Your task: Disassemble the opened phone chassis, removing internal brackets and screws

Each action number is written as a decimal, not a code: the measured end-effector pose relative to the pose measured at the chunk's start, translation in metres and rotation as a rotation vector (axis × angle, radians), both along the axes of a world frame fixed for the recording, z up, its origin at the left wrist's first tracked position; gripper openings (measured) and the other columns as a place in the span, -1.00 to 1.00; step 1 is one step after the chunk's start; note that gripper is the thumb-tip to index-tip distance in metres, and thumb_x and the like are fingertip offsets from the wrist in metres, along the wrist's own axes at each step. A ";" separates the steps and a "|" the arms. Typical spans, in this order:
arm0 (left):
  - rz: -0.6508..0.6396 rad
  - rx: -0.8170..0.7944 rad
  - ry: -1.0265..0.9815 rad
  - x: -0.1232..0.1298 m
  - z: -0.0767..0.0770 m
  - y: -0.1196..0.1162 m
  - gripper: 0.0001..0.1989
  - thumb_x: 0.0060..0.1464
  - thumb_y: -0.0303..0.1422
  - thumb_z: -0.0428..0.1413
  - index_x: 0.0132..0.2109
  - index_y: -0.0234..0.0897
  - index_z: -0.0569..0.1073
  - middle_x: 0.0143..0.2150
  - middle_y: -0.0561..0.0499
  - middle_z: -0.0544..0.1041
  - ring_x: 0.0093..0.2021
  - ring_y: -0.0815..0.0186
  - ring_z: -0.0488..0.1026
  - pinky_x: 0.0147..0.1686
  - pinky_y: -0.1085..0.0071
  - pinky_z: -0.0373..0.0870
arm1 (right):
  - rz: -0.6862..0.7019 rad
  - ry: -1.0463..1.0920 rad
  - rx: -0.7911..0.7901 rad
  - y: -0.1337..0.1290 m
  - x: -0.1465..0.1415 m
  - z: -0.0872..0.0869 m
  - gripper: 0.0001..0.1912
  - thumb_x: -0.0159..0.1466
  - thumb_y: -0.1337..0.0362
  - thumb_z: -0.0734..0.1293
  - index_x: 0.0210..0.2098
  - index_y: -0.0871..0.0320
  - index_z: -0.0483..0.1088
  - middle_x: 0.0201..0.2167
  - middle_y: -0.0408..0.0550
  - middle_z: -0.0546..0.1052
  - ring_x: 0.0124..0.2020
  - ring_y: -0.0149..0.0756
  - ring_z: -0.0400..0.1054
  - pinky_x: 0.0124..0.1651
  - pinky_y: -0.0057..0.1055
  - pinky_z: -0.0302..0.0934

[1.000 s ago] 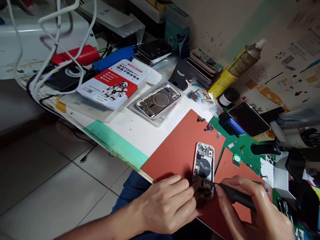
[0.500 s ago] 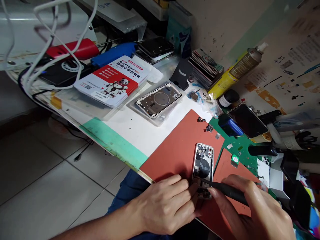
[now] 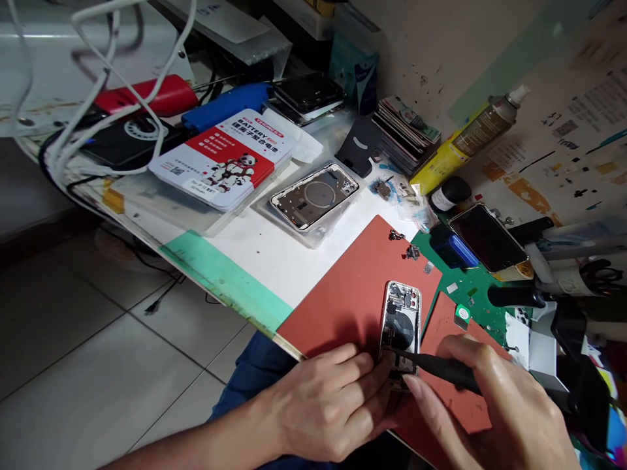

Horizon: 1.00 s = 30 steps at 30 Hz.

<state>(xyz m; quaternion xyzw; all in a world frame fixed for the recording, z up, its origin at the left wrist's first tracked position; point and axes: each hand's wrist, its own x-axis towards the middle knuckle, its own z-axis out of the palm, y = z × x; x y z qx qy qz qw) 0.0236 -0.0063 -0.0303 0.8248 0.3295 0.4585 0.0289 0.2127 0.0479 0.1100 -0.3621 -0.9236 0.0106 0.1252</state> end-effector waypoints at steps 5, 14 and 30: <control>0.005 -0.001 -0.007 0.000 0.001 0.001 -0.82 0.36 -0.38 0.19 -0.12 -0.44 0.64 -0.14 -0.21 0.72 -0.28 0.18 0.58 -0.38 0.27 0.51 | -0.053 0.033 -0.041 -0.003 0.003 -0.004 -0.88 0.53 0.16 0.24 -0.06 0.05 0.34 -0.33 -0.12 0.64 -0.42 -0.32 0.61 -0.40 -0.44 0.46; -0.006 -0.007 -0.008 0.000 0.002 0.001 -0.81 0.37 -0.37 0.19 -0.13 -0.43 0.64 -0.13 -0.18 0.72 -0.23 0.18 0.61 -0.34 0.26 0.53 | -0.068 0.027 0.009 -0.007 0.003 -0.007 -0.90 0.53 0.17 0.25 -0.10 0.03 0.33 -0.44 -0.19 0.60 -0.54 -0.35 0.55 -0.46 -0.46 0.45; -0.003 -0.002 -0.005 -0.002 0.002 0.001 -0.83 0.36 -0.40 0.17 -0.05 -0.41 0.63 -0.05 -0.19 0.72 -0.16 0.20 0.61 -0.30 0.28 0.55 | -0.062 0.008 -0.013 -0.007 0.001 -0.004 -0.93 0.54 0.26 0.20 -0.07 0.03 0.32 -0.38 -0.14 0.64 -0.50 -0.34 0.58 -0.48 -0.49 0.42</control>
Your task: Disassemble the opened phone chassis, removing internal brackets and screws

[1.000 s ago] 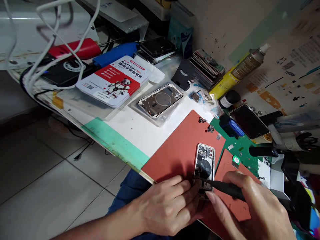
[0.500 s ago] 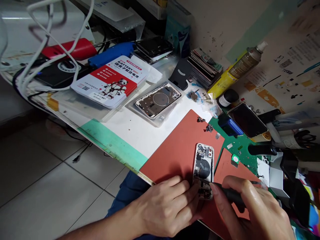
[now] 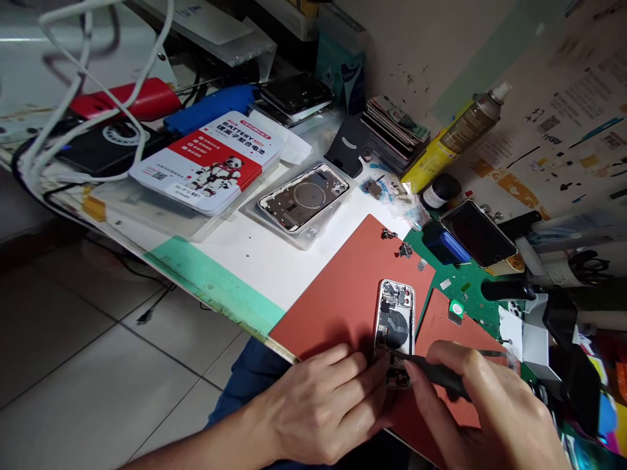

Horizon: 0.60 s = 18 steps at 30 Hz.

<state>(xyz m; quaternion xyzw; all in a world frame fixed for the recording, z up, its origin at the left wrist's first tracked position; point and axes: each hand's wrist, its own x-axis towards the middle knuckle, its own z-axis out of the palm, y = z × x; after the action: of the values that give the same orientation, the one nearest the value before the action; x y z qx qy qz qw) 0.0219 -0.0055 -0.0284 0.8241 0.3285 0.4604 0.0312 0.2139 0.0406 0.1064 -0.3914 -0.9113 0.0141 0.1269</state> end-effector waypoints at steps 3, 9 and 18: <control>0.014 -0.001 0.011 0.000 0.002 0.000 -0.81 0.39 -0.39 0.15 -0.06 -0.42 0.63 -0.05 -0.21 0.73 -0.17 0.19 0.61 -0.29 0.27 0.56 | 0.000 0.013 -0.037 -0.001 0.001 -0.002 -0.89 0.53 0.19 0.23 -0.02 0.05 0.34 -0.30 -0.07 0.66 -0.41 -0.30 0.62 -0.42 -0.45 0.46; 0.004 -0.002 -0.015 0.001 0.002 0.001 -0.82 0.36 -0.41 0.18 -0.07 -0.46 0.63 -0.12 -0.19 0.72 -0.20 0.15 0.61 -0.33 0.25 0.52 | -0.046 0.036 -0.020 -0.004 0.000 -0.006 -0.90 0.51 0.21 0.24 -0.03 0.04 0.35 -0.27 -0.08 0.67 -0.36 -0.28 0.64 -0.36 -0.41 0.50; 0.015 0.011 -0.015 0.002 -0.001 0.000 -0.80 0.36 -0.38 0.18 -0.27 -0.35 0.56 -0.35 -0.09 0.61 -0.36 0.22 0.48 -0.41 0.27 0.41 | -0.097 0.070 0.004 -0.010 0.006 -0.012 -0.84 0.50 0.15 0.32 0.00 0.06 0.38 -0.30 -0.09 0.70 -0.41 -0.28 0.66 -0.36 -0.45 0.55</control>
<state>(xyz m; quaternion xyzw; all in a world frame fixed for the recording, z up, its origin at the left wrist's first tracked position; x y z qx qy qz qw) 0.0237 -0.0056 -0.0293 0.8184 0.3319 0.4685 0.0258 0.2204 0.0311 0.0941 -0.4340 -0.8864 0.0198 0.1602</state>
